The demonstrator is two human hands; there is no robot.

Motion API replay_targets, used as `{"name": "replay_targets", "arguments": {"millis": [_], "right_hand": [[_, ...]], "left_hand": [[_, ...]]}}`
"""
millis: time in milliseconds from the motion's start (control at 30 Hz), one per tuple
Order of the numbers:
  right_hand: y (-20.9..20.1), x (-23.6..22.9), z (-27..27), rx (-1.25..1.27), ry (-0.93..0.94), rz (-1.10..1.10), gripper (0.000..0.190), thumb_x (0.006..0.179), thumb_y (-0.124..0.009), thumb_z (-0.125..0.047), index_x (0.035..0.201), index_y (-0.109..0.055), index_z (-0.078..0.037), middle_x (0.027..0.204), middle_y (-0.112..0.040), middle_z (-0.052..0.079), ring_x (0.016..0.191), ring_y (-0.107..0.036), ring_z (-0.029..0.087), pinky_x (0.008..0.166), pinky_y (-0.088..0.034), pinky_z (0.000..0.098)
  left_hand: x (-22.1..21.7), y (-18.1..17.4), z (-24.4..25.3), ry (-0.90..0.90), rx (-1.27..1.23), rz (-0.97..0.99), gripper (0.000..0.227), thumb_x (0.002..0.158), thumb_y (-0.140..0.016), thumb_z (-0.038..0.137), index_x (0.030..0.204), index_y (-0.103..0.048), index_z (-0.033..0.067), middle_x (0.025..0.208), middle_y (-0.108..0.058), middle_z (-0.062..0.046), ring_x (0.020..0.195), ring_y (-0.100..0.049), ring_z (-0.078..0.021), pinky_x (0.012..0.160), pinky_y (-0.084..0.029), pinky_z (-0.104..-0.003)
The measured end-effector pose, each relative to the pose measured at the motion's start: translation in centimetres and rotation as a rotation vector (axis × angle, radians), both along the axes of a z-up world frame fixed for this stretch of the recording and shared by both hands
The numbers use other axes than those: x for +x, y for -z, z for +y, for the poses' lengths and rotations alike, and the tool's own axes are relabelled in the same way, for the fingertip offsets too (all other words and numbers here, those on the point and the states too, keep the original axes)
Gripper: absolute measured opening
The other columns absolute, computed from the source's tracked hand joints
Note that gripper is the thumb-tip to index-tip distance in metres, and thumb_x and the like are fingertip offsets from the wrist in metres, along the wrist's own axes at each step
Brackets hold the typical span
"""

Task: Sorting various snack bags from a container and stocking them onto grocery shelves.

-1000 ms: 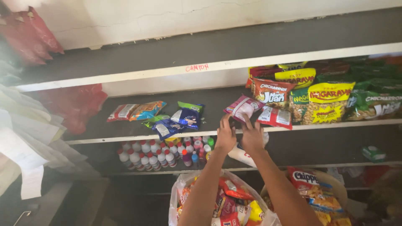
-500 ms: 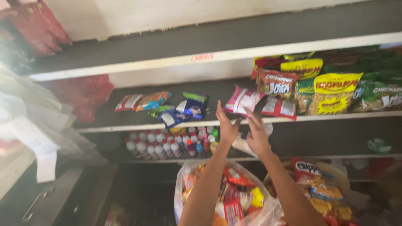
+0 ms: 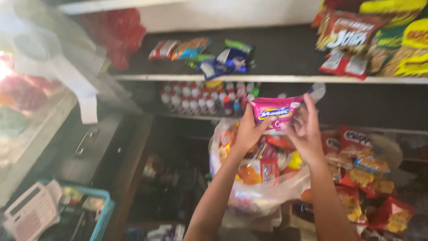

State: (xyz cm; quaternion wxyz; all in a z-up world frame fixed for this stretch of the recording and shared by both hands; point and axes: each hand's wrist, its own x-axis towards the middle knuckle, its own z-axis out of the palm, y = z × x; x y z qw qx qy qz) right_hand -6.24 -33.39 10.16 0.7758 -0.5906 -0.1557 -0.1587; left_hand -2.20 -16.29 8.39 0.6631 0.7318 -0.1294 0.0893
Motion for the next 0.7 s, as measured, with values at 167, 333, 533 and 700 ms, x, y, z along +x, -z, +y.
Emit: {"name": "replay_targets", "arguments": {"millis": [167, 333, 533, 700], "right_hand": [[4.8, -1.1, 1.3, -0.204, -0.061, -0.033, 0.097, 0.089, -0.077, -0.010, 0.159, -0.011, -0.013, 0.146, -0.044, 0.012, 0.130, -0.052, 0.020, 0.108, -0.047, 0.0388], [8.2, -1.0, -1.4, -0.601, 0.209, 0.156, 0.073, 0.100, -0.072, -0.024, 0.156, -0.028, -0.007, 0.143, -0.053, 0.015, 0.130, -0.055, 0.024, 0.111, -0.044, 0.0405], [9.8, -2.2, 0.5, -0.551, 0.089, 0.345, 0.054, 0.106, -0.062, -0.034, 0.151, -0.046, -0.009, 0.138, -0.061, 0.008, 0.129, -0.058, 0.021, 0.108, -0.045, 0.0372], [7.3, -4.0, 3.7, -0.649, -0.350, 0.165, 0.063, 0.091, -0.071, -0.020, 0.144, -0.040, -0.008, 0.126, -0.057, 0.007, 0.105, -0.060, 0.018, 0.083, -0.053, 0.0358]], "left_hand": [[-3.2, 4.7, 2.6, 0.055, 0.169, 0.006, 0.068, 0.096, -0.077, 0.036, 0.142, -0.047, -0.0034, 0.127, -0.064, -0.022, 0.117, -0.065, -0.0309, 0.100, -0.053, -0.042], [-10.9, 6.6, 5.7, 0.261, 0.804, -0.291, 0.079, 0.078, -0.078, 0.038, 0.141, -0.053, -0.0035, 0.128, -0.064, -0.026, 0.120, -0.063, -0.0405, 0.105, -0.049, -0.046], [-15.5, 5.6, 7.5, 0.244, 1.288, -0.534, 0.021, 0.082, -0.068, 0.020, 0.103, -0.072, 0.0184, 0.102, -0.071, -0.002, 0.111, -0.068, -0.0230, 0.114, -0.051, -0.044], [-15.7, 1.8, 8.8, 0.118, 0.978, -0.620, 0.032, 0.079, -0.064, 0.014, 0.110, -0.073, 0.0145, 0.097, -0.070, -0.001, 0.101, -0.070, -0.0226, 0.084, -0.055, -0.040]]}}
